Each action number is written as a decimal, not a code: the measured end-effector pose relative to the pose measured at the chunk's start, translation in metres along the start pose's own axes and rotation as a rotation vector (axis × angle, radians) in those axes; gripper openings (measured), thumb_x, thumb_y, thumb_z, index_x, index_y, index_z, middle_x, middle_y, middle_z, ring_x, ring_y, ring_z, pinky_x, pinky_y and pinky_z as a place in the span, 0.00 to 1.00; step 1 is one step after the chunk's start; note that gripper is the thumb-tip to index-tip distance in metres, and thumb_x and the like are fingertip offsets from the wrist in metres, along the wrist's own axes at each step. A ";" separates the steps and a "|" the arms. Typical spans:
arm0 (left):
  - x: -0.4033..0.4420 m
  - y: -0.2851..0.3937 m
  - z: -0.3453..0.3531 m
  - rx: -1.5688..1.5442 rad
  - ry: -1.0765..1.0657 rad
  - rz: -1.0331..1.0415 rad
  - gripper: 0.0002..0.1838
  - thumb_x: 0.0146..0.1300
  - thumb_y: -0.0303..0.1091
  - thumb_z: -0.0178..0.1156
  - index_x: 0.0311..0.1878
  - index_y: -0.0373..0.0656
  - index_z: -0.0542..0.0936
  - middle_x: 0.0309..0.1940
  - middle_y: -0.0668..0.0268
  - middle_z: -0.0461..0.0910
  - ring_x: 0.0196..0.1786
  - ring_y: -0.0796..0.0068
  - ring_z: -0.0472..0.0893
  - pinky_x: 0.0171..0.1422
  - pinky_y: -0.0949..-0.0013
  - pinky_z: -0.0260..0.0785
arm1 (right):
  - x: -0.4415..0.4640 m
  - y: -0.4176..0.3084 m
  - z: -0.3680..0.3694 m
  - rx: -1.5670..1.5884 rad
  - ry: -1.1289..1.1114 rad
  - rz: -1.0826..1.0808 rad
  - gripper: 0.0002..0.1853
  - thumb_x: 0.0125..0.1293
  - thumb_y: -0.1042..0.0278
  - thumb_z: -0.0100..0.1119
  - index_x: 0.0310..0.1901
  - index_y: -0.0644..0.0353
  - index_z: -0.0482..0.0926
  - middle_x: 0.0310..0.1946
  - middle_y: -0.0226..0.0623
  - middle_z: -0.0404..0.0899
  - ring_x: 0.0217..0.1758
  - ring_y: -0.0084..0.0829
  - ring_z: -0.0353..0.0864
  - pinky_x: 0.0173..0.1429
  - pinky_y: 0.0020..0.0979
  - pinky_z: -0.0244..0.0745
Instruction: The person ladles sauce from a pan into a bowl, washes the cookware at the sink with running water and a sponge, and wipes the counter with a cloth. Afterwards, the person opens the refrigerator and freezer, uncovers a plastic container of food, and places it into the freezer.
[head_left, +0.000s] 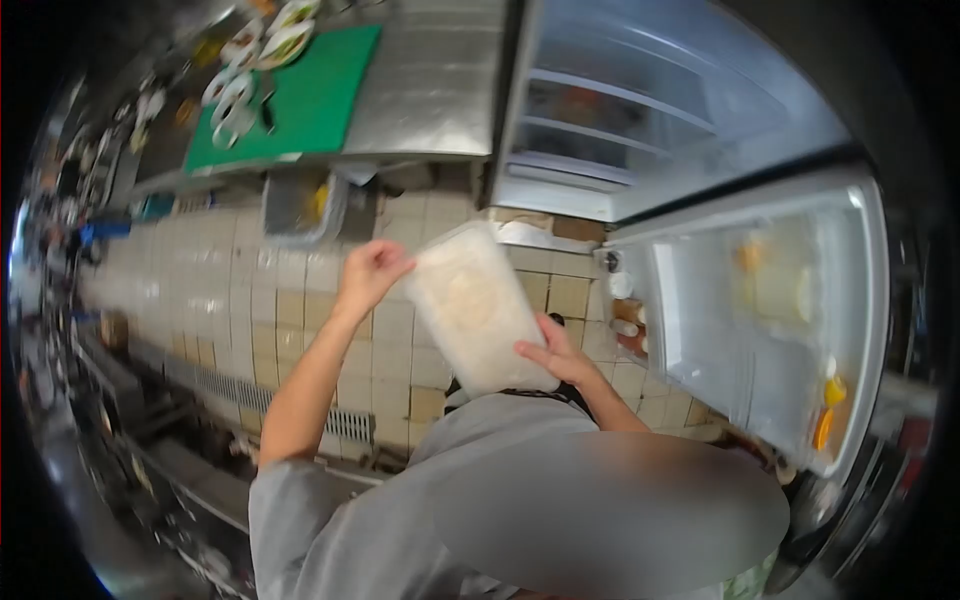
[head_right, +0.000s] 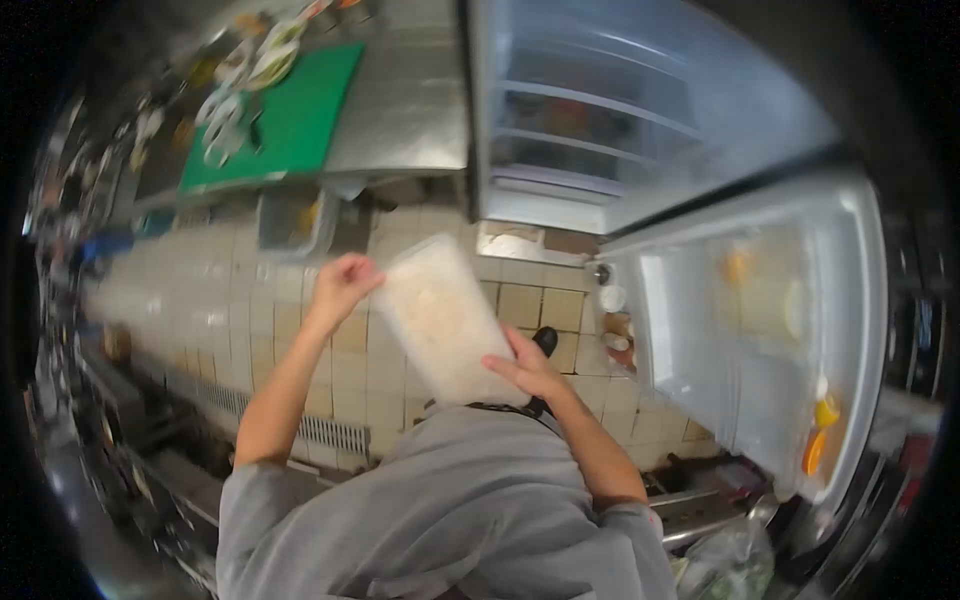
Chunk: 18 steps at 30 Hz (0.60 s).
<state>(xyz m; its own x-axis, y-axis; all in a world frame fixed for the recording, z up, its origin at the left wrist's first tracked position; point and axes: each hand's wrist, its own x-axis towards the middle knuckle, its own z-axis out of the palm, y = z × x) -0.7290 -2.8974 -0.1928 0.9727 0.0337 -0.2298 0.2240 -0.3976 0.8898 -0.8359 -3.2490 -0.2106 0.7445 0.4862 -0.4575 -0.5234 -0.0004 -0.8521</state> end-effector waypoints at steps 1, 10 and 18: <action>0.004 -0.002 0.001 -0.095 0.006 -0.002 0.13 0.55 0.32 0.78 0.35 0.39 0.82 0.27 0.75 0.78 0.31 0.85 0.73 0.36 0.76 0.70 | 0.004 -0.005 0.001 -0.011 0.054 0.016 0.37 0.69 0.67 0.68 0.75 0.65 0.62 0.66 0.39 0.75 0.68 0.28 0.73 0.72 0.32 0.66; 0.014 0.005 -0.002 0.020 -0.050 -0.065 0.10 0.62 0.33 0.74 0.38 0.38 0.84 0.31 0.72 0.82 0.34 0.84 0.78 0.39 0.77 0.74 | 0.003 -0.004 0.007 -0.018 0.142 0.016 0.37 0.69 0.66 0.68 0.75 0.65 0.62 0.65 0.39 0.75 0.67 0.30 0.73 0.71 0.32 0.66; 0.014 0.007 0.000 -0.434 -0.185 -0.278 0.07 0.71 0.30 0.64 0.49 0.42 0.83 0.37 0.72 0.84 0.39 0.81 0.82 0.45 0.74 0.76 | -0.008 -0.002 0.004 -0.009 0.193 0.035 0.34 0.69 0.65 0.67 0.72 0.65 0.66 0.63 0.38 0.77 0.65 0.29 0.74 0.70 0.31 0.66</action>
<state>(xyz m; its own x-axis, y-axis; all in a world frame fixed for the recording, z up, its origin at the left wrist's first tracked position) -0.7136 -2.8996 -0.1899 0.8549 -0.0942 -0.5101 0.5139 0.0193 0.8576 -0.8422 -3.2493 -0.2045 0.7920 0.3090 -0.5265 -0.5472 -0.0229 -0.8367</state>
